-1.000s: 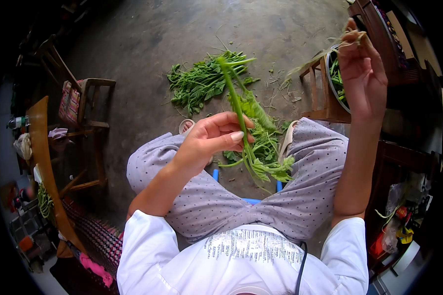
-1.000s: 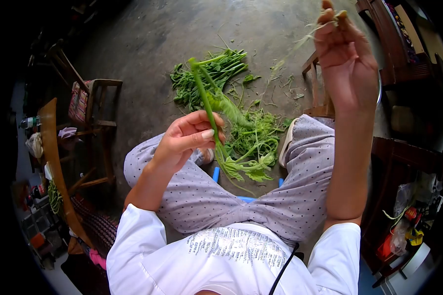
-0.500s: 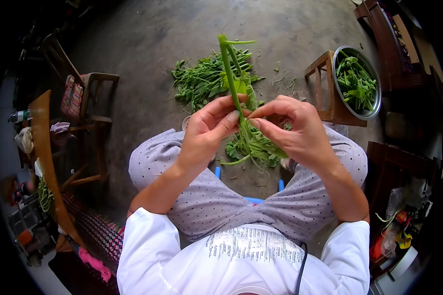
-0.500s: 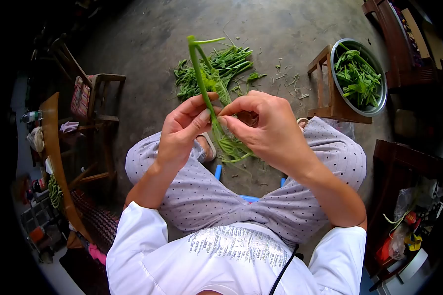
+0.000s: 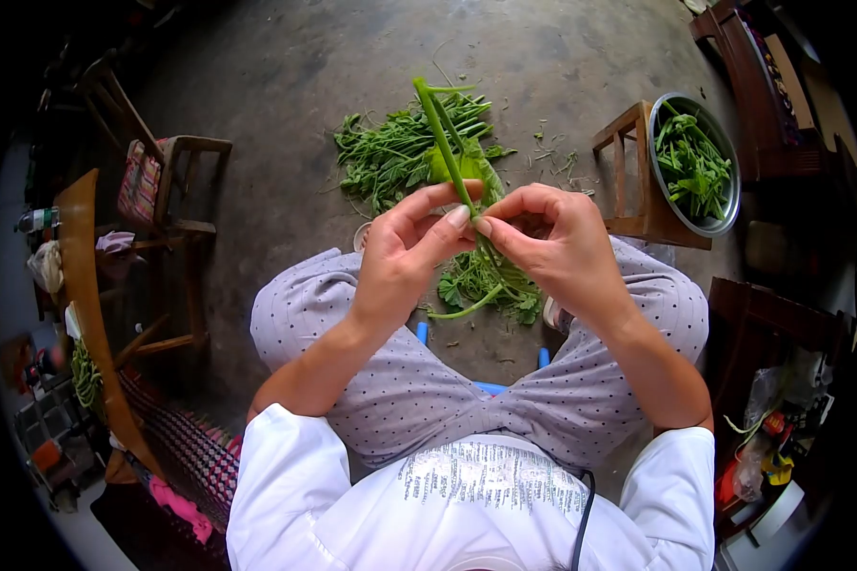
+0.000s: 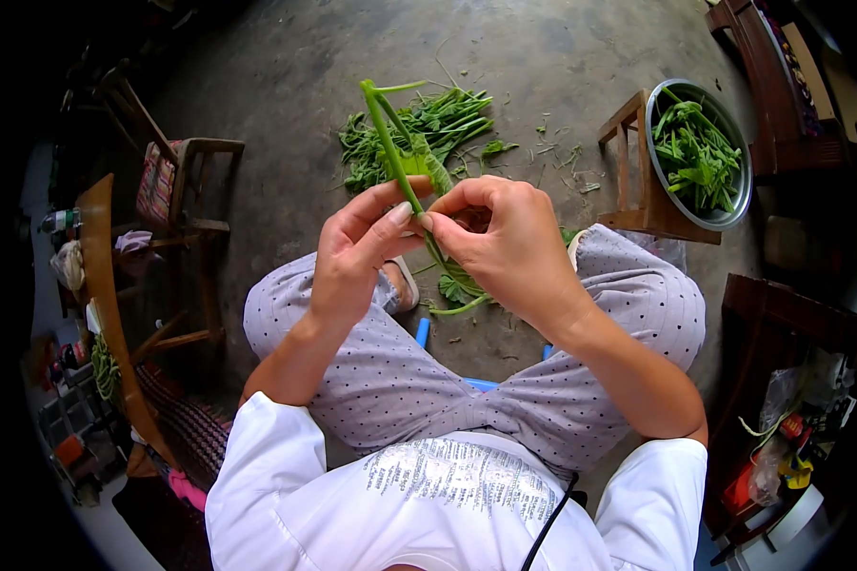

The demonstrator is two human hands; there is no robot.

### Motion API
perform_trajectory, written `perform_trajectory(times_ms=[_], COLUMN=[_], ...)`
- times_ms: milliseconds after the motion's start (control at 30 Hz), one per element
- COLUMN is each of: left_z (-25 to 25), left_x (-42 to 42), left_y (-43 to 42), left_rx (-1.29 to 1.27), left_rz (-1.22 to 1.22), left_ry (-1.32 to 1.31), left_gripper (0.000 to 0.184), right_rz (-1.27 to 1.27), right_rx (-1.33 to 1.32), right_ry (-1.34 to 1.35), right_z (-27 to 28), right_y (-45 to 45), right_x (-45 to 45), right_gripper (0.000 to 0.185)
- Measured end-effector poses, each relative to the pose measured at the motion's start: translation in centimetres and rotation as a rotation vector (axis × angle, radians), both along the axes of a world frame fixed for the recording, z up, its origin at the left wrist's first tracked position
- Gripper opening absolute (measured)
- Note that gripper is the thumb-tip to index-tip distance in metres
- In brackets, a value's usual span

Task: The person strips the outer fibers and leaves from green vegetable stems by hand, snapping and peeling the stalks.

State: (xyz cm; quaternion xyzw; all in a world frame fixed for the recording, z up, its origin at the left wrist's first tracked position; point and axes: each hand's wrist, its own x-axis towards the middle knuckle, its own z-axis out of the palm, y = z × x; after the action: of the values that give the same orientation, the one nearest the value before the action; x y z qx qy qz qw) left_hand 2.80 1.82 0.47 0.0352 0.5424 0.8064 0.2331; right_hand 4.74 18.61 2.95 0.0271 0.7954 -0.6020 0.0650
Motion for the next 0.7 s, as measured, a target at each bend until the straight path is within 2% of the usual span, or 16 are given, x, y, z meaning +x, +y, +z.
perform_trajectory(times_ms=[67,300,500,700], left_z=[-0.4,-0.5,-0.9,-1.2], left_x=[-0.3,-0.4,-0.3,-0.3], left_y=[-0.4,-0.6,-0.6,-0.3], left_rx=[-0.025,-0.025,0.0,0.004], left_rz=[-0.014,-0.011,-0.005,-0.008], left_ry=[-0.049,-0.211,-0.178,-0.166], left_gripper=[0.028,0.025,0.025,0.024], right_rz=[0.017,0.067,0.05,0.005], right_rx=[-0.12,-0.156,-0.127,0.011], right_ry=[-0.102,-0.148,-0.136,-0.013], right_z=[-0.5,-0.7,-0.9,-0.3], right_y=[-0.1,0.4,0.0,-0.7], right_x=[0.1,-0.2,0.0,0.3], right_gripper=[0.015,0.017,0.017,0.014])
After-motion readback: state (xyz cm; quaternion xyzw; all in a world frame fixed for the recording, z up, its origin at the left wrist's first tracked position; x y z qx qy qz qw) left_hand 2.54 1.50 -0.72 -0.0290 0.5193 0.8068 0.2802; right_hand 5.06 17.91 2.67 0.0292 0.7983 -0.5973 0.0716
